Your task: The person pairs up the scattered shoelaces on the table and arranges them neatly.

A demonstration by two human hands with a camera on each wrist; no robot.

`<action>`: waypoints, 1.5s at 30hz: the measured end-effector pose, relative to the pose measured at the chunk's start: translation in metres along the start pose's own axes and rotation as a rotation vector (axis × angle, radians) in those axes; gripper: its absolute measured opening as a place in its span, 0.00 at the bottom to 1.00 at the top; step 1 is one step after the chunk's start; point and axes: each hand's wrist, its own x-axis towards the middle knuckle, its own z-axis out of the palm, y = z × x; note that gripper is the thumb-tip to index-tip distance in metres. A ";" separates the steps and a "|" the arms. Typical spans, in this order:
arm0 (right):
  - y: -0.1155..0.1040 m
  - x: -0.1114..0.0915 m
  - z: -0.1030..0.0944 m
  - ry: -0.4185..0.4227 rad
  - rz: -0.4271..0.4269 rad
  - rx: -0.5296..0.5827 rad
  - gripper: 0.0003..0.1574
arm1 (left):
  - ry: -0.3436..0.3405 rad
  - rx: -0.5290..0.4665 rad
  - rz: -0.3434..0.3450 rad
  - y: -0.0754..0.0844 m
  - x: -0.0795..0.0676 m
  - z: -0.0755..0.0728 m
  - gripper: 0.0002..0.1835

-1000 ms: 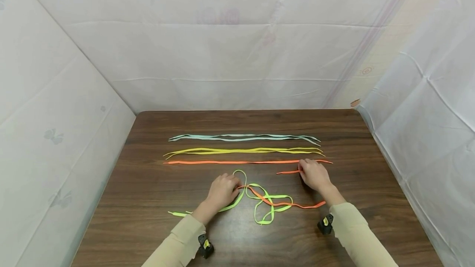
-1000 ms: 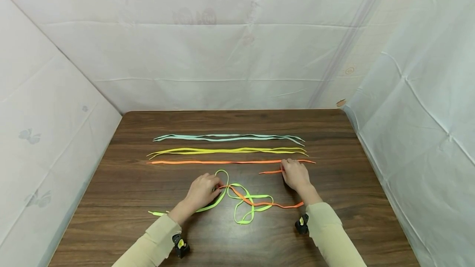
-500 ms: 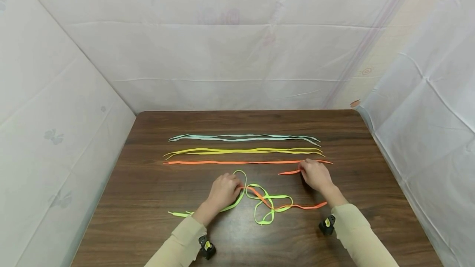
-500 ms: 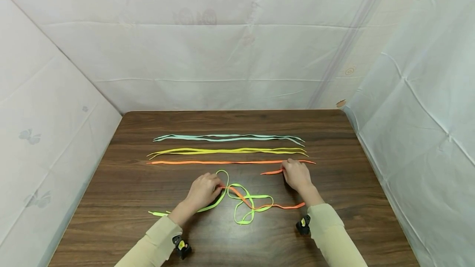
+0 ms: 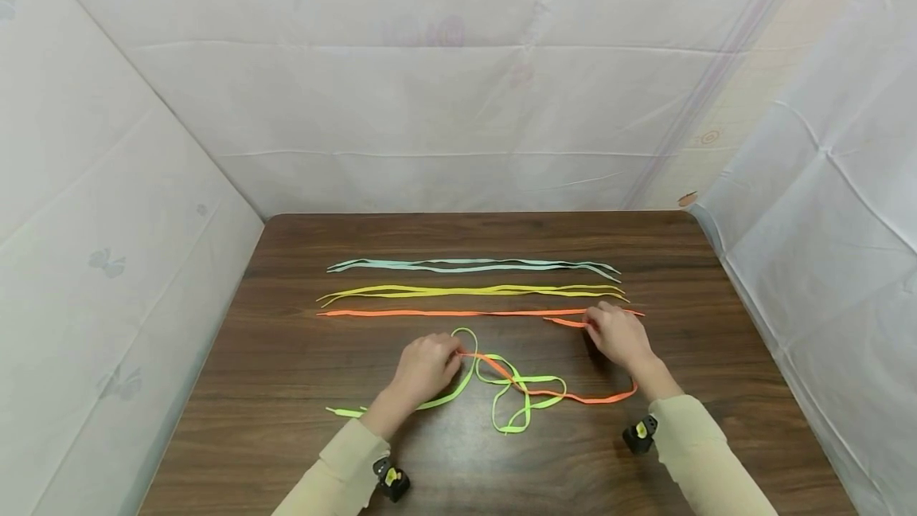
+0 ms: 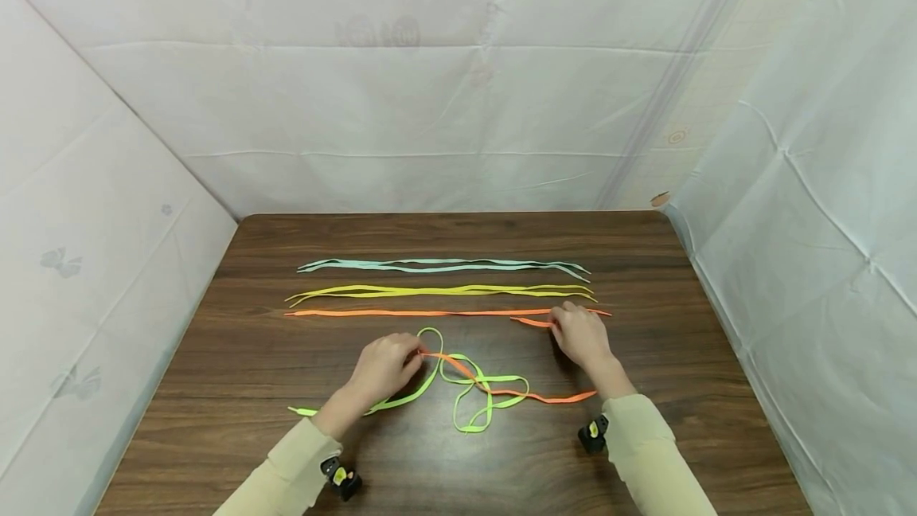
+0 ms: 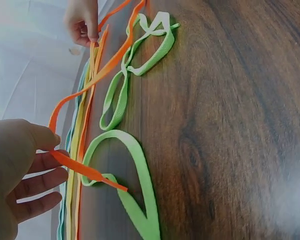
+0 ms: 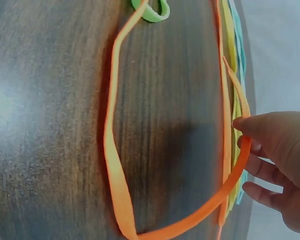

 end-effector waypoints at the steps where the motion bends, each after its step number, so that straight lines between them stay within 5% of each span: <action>1: 0.000 0.000 -0.001 0.007 0.001 0.001 0.03 | 0.005 -0.003 0.001 0.000 0.000 -0.002 0.03; 18: 0.015 -0.010 -0.033 0.083 0.031 0.032 0.06 | 0.047 0.029 -0.026 -0.025 -0.013 -0.022 0.03; 30: 0.034 -0.020 -0.034 0.076 0.116 0.025 0.08 | 0.048 0.043 -0.123 -0.044 -0.029 -0.036 0.03; 45: 0.043 -0.029 -0.030 0.099 0.171 0.038 0.06 | -0.001 0.062 -0.238 -0.085 -0.049 -0.032 0.03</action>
